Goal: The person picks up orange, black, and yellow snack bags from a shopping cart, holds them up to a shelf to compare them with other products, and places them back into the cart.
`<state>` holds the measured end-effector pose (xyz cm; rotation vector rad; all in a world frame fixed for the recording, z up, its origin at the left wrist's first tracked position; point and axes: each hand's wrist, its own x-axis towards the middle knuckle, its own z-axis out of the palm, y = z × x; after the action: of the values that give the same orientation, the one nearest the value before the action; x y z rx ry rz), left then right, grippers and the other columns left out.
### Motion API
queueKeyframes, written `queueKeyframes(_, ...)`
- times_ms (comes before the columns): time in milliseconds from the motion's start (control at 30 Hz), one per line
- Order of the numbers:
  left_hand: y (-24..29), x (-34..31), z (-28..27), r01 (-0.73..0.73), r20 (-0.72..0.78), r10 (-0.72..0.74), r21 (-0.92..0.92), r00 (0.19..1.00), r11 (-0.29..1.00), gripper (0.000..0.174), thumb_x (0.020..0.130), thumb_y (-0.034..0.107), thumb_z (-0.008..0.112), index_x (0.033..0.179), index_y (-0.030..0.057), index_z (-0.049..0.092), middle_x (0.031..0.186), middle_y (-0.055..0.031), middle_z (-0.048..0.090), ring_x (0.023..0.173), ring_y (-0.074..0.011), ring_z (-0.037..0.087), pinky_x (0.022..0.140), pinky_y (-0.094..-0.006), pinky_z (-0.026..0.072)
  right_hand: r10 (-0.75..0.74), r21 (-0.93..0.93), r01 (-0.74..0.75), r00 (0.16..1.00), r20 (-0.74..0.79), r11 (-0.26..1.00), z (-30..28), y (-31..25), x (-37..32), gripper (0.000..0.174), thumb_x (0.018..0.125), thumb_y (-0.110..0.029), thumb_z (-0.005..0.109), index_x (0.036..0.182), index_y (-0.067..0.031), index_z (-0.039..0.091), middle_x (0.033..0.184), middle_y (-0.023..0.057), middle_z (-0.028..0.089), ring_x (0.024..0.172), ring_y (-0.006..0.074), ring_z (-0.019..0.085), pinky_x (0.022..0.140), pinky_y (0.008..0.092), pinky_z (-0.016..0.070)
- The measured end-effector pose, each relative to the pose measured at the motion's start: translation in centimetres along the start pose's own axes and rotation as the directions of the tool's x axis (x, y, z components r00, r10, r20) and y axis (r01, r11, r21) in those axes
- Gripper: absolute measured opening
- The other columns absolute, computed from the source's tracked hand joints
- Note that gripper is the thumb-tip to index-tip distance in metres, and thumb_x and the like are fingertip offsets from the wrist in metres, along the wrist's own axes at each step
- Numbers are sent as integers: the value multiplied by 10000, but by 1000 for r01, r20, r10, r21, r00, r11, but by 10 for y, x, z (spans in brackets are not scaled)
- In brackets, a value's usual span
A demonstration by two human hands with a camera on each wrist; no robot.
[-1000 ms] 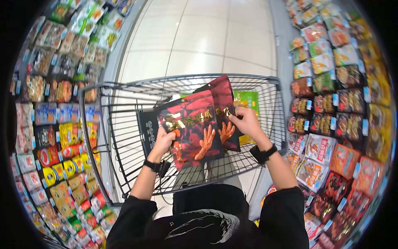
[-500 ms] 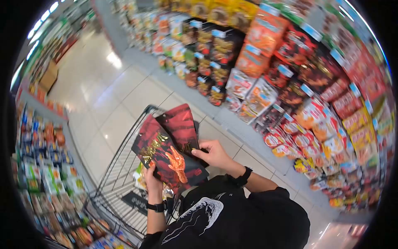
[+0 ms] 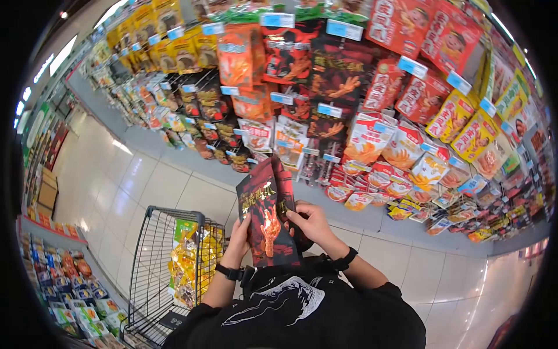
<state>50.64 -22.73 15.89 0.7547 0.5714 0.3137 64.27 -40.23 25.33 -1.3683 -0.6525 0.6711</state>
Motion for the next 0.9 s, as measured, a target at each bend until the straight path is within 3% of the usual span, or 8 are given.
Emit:
queueKeyframes(133,-14,30,33,87,129,-90,27,988,996,277,944,189,509,1163,18,519,1113,-95,613,959,-169,621,826,-332,525,-37,-105,27,995,-97,994,-54,-2,-7,143,860,-67,608,770,44,616,744,-2,529,646,58,457,563,228,359)
queueKeyframes(233,-16,37,52,149,260,-146,9,954,989,319,928,187,533,1187,3,501,1137,-103,604,982,-187,622,845,-343,525,0,148,34,974,-228,988,-75,3,-10,162,859,-84,612,739,24,604,742,-20,519,633,55,441,575,227,356)
queueKeyframes(400,-11,44,70,210,399,-196,10,896,978,261,888,97,581,1134,17,540,1073,-84,625,928,-166,632,807,-314,539,-12,68,32,963,-270,997,-90,1,-6,171,865,-75,606,721,18,595,718,-34,511,646,40,434,574,217,343)
queueKeyframes(533,-5,51,75,246,289,-221,-49,931,968,322,872,107,603,1168,21,509,1060,-88,625,905,-171,638,799,-307,540,56,214,20,938,-341,977,-84,18,6,213,892,-92,580,710,17,603,705,-19,540,650,27,442,565,211,337)
queueKeyframes(600,-5,63,62,242,263,-222,-46,939,969,335,862,117,618,1167,28,509,1054,-82,627,920,-176,634,809,-312,536,216,360,-35,852,-476,932,-78,31,15,280,913,-156,576,703,22,627,768,11,594,696,33,496,595,212,380)
queueKeyframes(667,0,75,43,203,298,-171,-78,939,976,397,886,155,586,1246,35,469,1156,-109,597,1010,-234,612,880,-380,510,281,499,-17,842,-460,867,-71,25,29,337,926,-212,564,692,18,641,787,46,628,739,77,569,633,231,430)
queueKeyframes(733,17,85,27,190,270,-155,-110,950,976,400,887,171,583,1245,31,471,1158,-111,596,1013,-238,610,883,-387,508,161,506,165,827,-539,847,-73,27,39,332,925,-218,562,705,14,651,774,74,644,772,140,615,668,263,468)
queueKeyframes(900,79,113,-15,59,154,-40,-119,987,991,355,880,186,590,1187,24,520,1100,-103,624,961,-226,628,858,-367,517,154,432,219,720,-677,875,-85,20,55,332,902,-203,587,629,-14,601,726,64,621,763,172,617,723,289,464)
